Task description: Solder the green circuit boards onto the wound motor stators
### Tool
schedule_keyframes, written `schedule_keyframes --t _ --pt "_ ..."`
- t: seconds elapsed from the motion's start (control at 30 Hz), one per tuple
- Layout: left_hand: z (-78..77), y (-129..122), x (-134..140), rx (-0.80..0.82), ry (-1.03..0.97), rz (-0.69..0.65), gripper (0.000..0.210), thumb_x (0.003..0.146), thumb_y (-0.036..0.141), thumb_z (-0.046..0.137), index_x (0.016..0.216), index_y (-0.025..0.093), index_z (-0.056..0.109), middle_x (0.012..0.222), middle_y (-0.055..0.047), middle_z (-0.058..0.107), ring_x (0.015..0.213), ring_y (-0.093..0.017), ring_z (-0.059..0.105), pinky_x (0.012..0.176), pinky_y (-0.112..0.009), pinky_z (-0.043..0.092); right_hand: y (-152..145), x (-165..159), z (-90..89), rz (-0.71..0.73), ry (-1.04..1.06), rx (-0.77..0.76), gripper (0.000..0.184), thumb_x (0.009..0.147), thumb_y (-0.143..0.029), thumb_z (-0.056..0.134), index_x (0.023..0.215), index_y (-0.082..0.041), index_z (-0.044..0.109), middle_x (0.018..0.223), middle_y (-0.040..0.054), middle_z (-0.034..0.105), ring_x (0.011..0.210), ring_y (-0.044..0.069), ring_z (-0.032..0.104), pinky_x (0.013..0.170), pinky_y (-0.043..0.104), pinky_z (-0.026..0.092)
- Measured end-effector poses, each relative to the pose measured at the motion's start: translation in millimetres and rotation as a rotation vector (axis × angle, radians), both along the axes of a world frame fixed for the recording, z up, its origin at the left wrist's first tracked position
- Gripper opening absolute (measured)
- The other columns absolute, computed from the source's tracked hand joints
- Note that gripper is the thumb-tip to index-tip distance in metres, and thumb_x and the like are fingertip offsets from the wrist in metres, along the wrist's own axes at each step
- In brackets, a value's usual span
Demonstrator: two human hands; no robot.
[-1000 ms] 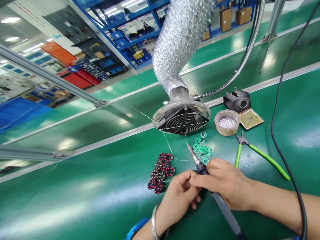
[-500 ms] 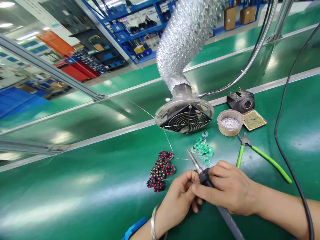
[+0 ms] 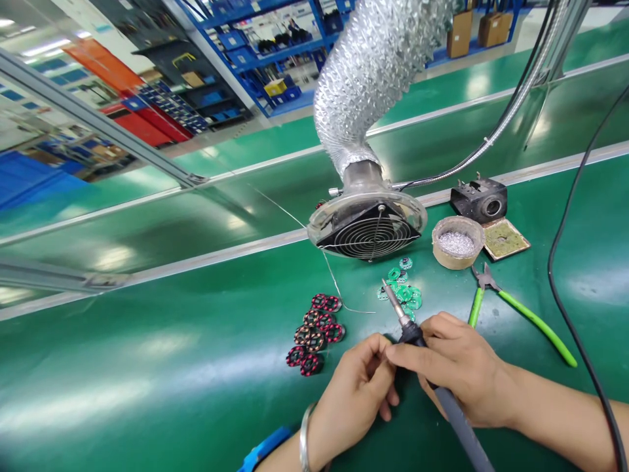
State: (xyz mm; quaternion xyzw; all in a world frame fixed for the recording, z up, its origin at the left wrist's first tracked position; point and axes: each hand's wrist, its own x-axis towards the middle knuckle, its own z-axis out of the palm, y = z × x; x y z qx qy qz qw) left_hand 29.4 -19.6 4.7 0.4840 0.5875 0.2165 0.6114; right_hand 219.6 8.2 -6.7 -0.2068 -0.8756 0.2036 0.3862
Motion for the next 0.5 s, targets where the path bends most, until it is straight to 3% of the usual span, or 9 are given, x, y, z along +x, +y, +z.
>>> schedule_keyframes --t 0.1,0.27,0.37,0.5 --pt "0.0 1.5 1.7 -0.021 0.017 0.012 0.010 0.083 0.020 0.047 0.073 0.020 0.045 0.047 0.007 0.050 0.035 -0.008 0.049 0.033 -0.013 0.037 -0.2 2.6 10.9 -0.050 0.045 -0.041 0.048 0.092 -0.006 0.043 0.138 -0.015 0.042 0.064 -0.0018 0.057 0.059 0.015 0.049 0.057 0.030 0.038" --pt "-1.7 1.6 3.6 -0.035 0.004 0.047 0.009 0.078 0.015 0.049 0.070 0.020 0.046 0.047 0.008 0.046 0.039 -0.010 0.054 0.035 -0.015 0.041 -9.4 15.4 33.2 -0.175 0.045 -0.143 0.039 0.089 -0.016 0.049 0.127 -0.017 0.055 0.083 0.0066 0.063 0.067 0.018 0.058 0.059 0.032 0.046" --pt "-1.4 1.5 3.4 -0.040 -0.002 0.049 0.010 0.077 0.014 0.049 0.070 0.020 0.046 0.046 0.009 0.046 0.038 -0.009 0.053 0.034 -0.014 0.041 -18.6 18.5 40.6 -0.236 0.042 -0.230 0.028 0.088 -0.020 0.049 0.113 -0.021 0.062 0.072 0.0039 0.062 0.059 0.018 0.059 0.052 0.030 0.047" --pt "-0.4 1.6 2.6 -0.044 0.011 0.045 0.009 0.078 0.016 0.049 0.070 0.020 0.046 0.045 0.008 0.048 0.037 -0.009 0.053 0.034 -0.014 0.040 -25.3 13.1 43.1 -0.316 0.054 -0.231 0.019 0.088 -0.024 0.051 0.102 -0.024 0.064 0.070 0.0037 0.065 0.063 0.022 0.065 0.056 0.032 0.052"
